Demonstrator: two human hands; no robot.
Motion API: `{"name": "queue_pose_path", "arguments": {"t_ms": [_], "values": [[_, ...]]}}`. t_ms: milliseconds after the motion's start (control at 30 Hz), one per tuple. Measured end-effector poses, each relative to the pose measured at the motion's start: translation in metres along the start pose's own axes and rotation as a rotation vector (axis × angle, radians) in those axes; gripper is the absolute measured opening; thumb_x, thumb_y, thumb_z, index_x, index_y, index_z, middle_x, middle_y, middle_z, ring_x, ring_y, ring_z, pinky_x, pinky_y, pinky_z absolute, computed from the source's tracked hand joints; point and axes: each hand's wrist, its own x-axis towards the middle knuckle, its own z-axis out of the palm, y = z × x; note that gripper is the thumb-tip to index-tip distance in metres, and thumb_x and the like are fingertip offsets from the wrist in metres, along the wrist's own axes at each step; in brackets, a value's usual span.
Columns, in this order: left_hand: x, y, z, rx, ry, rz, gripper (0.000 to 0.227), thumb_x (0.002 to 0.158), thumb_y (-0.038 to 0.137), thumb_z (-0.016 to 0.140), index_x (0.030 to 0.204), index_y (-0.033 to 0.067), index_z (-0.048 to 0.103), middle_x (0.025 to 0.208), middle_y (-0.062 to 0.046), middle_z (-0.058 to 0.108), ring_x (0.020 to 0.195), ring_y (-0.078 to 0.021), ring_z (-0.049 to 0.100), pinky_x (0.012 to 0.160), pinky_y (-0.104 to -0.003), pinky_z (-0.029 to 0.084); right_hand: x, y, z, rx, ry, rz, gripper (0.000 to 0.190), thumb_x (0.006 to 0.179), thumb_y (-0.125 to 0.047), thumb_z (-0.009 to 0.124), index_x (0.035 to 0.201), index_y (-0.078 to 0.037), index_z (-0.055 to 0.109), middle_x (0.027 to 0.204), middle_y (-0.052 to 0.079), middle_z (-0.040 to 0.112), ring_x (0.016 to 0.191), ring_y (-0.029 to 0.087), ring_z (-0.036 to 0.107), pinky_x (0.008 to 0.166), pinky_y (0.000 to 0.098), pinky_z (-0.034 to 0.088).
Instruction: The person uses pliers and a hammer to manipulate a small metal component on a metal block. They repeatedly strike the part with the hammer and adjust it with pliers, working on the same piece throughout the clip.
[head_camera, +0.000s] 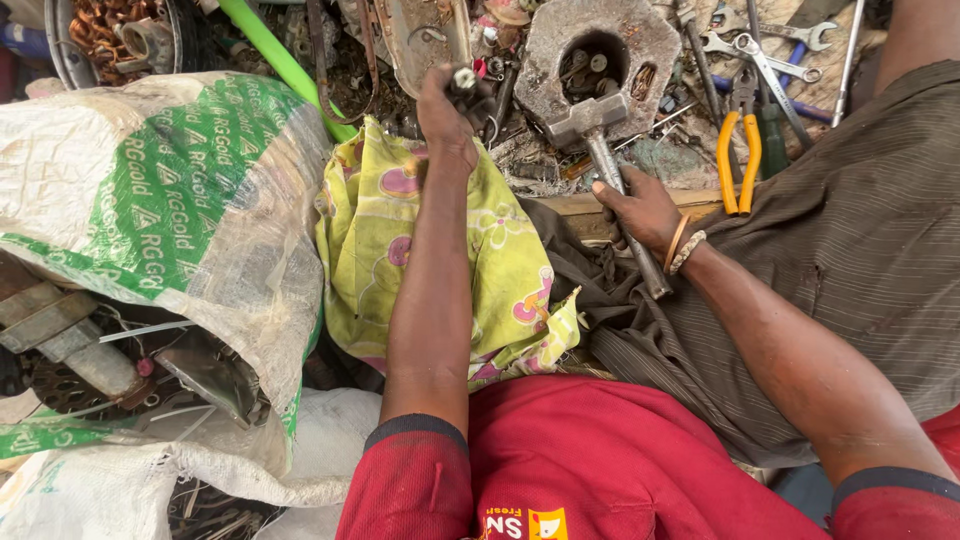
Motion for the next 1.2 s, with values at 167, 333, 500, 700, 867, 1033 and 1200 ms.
{"name": "queue_pose_path", "arguments": {"t_ms": [167,333,500,700,867,1033,1200], "values": [[0.009,0.012,0.021,1.108,-0.038,0.782,0.013,0.096,0.015,0.069,0.09,0.006,0.076,0.087,-0.008,0.078,0.075,-0.0183,0.074,0.067,-0.034,0.059,-0.005,-0.013,-0.005,-0.766,0.141,-0.134,0.044,0.097,-0.047,0.068,0.109,-0.005,0.065,0.077,0.012,0.066,0.068,0.027,0.065,0.066,0.0464,0.053],[0.03,0.002,0.05,1.949,-0.241,0.888,0.021,0.092,0.002,0.059,0.104,0.0019,0.077,0.11,-0.017,0.073,0.079,-0.0256,0.074,0.062,-0.041,0.06,-0.012,-0.03,-0.024,-0.926,0.272,-0.256,0.041,0.098,-0.047,0.067,0.118,-0.011,0.074,0.099,0.018,0.068,0.085,0.036,0.066,0.072,0.0496,0.054],[0.039,-0.002,0.051,1.954,-0.252,0.949,0.017,0.092,0.0,0.063,0.098,0.004,0.078,0.111,-0.017,0.074,0.082,-0.0278,0.075,0.064,-0.038,0.062,-0.013,-0.045,-0.042,-0.81,0.357,-0.477,0.034,0.097,-0.037,0.073,0.114,-0.008,0.077,0.102,0.017,0.07,0.091,0.037,0.067,0.079,0.0482,0.052],[-0.03,0.023,0.074,1.068,-0.47,0.607,0.018,0.093,0.004,0.072,0.105,0.0143,0.08,0.108,-0.004,0.081,0.093,-0.0171,0.077,0.085,-0.034,0.063,-0.021,-0.074,-0.041,0.051,0.258,-0.371,0.043,0.097,-0.022,0.075,0.136,-0.005,0.064,0.111,0.01,0.074,0.097,0.017,0.071,0.082,0.0301,0.061],[-0.124,0.037,0.105,0.746,-0.572,0.485,0.022,0.091,0.009,0.079,0.112,0.0111,0.077,0.114,-0.005,0.077,0.107,-0.0171,0.073,0.095,-0.033,0.062,-0.049,-0.096,-0.04,0.418,0.125,-0.665,0.049,0.096,-0.01,0.078,0.139,0.0,0.057,0.124,0.007,0.069,0.111,0.014,0.069,0.092,0.029,0.062],[-0.173,0.052,0.112,0.549,-0.604,0.493,0.027,0.093,0.007,0.079,0.118,0.0068,0.072,0.117,-0.004,0.074,0.111,-0.0161,0.072,0.1,-0.03,0.058,-0.084,-0.099,-0.042,0.312,0.232,-0.657,0.044,0.091,-0.004,0.081,0.132,0.001,0.065,0.124,0.009,0.073,0.111,0.015,0.072,0.097,0.0299,0.064],[-0.201,0.062,0.113,0.706,-0.574,0.731,0.019,0.098,0.009,0.075,0.117,0.0059,0.072,0.114,-0.007,0.073,0.104,-0.0179,0.072,0.093,-0.031,0.059,-0.102,-0.107,-0.04,0.211,0.214,-0.752,0.039,0.092,-0.001,0.083,0.128,0.002,0.068,0.121,0.009,0.072,0.109,0.012,0.068,0.095,0.0259,0.059]]}}
